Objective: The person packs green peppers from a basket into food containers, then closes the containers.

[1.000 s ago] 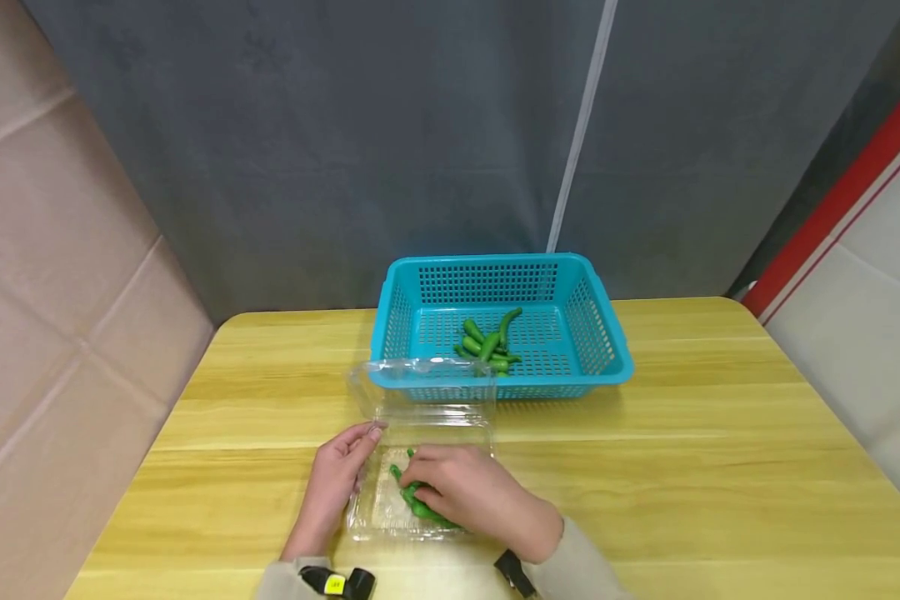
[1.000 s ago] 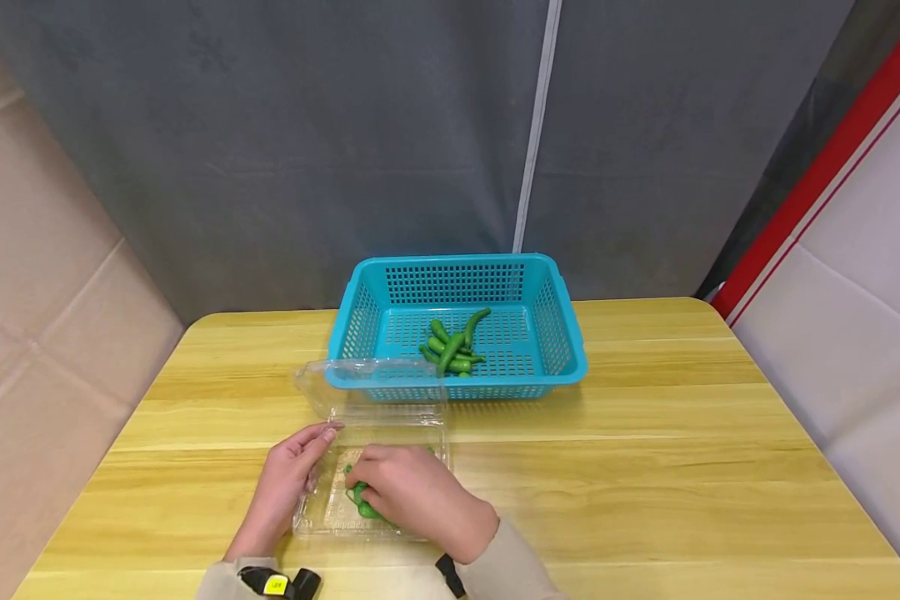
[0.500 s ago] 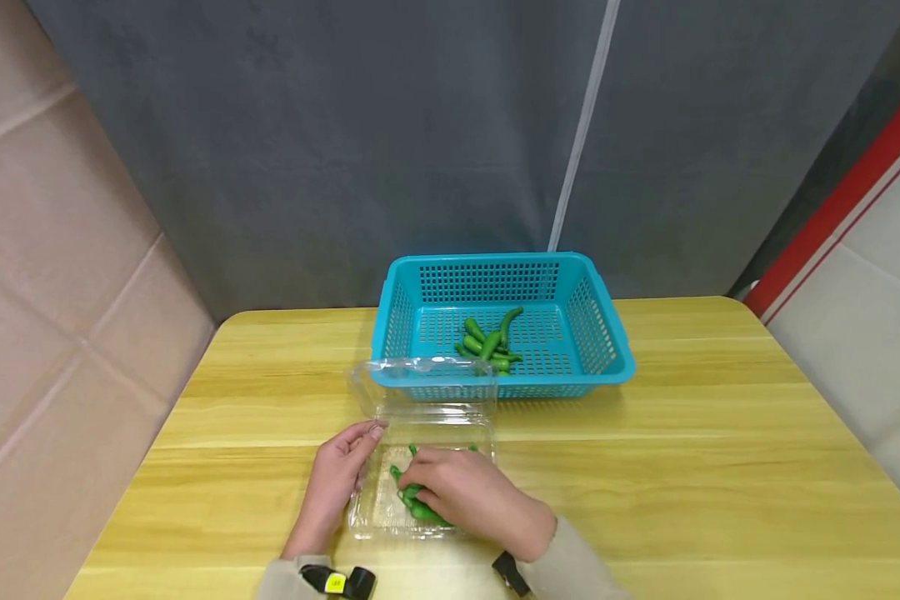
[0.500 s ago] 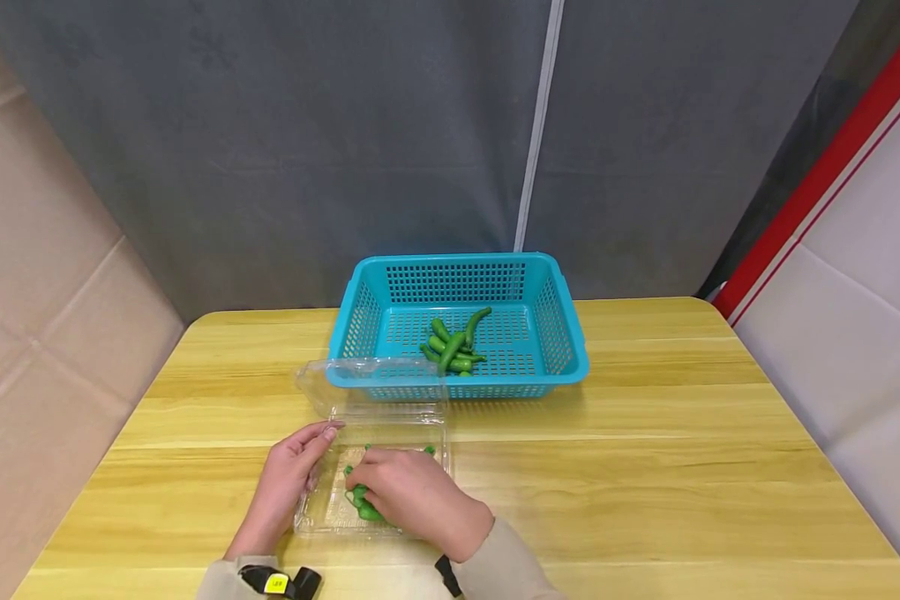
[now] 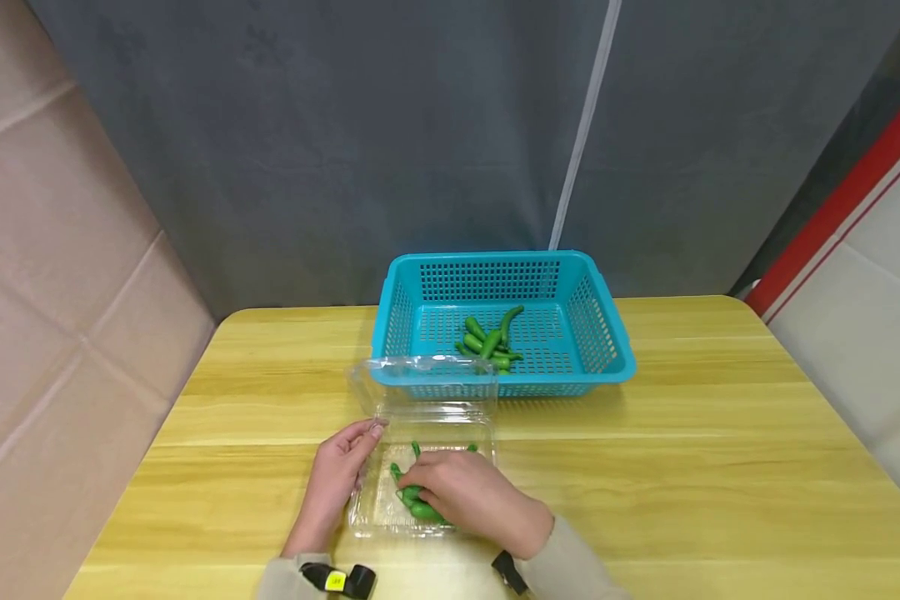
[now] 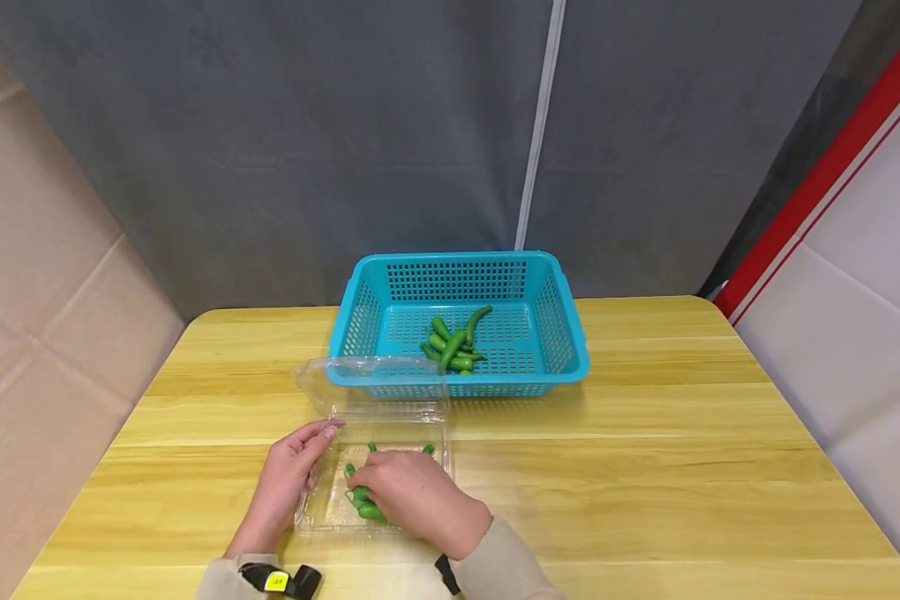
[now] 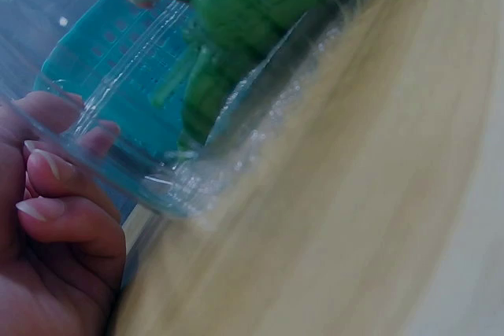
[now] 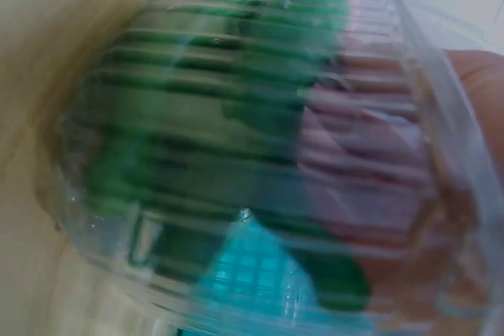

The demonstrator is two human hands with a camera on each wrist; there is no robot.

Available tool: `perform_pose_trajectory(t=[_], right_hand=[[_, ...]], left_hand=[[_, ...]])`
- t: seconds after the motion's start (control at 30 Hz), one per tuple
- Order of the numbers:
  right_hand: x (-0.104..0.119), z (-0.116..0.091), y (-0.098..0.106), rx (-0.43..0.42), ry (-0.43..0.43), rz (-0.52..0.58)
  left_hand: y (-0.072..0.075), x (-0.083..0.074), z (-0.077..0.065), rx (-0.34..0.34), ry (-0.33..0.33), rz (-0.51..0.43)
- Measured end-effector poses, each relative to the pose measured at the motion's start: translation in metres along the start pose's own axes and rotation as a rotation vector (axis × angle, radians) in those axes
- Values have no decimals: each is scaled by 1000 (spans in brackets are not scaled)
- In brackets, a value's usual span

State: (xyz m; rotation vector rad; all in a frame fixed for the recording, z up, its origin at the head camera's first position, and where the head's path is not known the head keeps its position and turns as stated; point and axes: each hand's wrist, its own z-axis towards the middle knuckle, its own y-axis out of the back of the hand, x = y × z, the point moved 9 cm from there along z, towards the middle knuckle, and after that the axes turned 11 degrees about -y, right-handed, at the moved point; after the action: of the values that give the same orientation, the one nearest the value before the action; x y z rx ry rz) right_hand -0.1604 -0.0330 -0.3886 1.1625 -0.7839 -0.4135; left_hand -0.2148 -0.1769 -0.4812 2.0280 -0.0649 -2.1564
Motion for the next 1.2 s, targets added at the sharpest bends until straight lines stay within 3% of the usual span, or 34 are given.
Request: perform_pose_trajectory(t=[1.2], right_hand=[[-3, 1, -10, 100, -59, -18]], left_hand=[[0, 0, 1, 4, 0, -1]])
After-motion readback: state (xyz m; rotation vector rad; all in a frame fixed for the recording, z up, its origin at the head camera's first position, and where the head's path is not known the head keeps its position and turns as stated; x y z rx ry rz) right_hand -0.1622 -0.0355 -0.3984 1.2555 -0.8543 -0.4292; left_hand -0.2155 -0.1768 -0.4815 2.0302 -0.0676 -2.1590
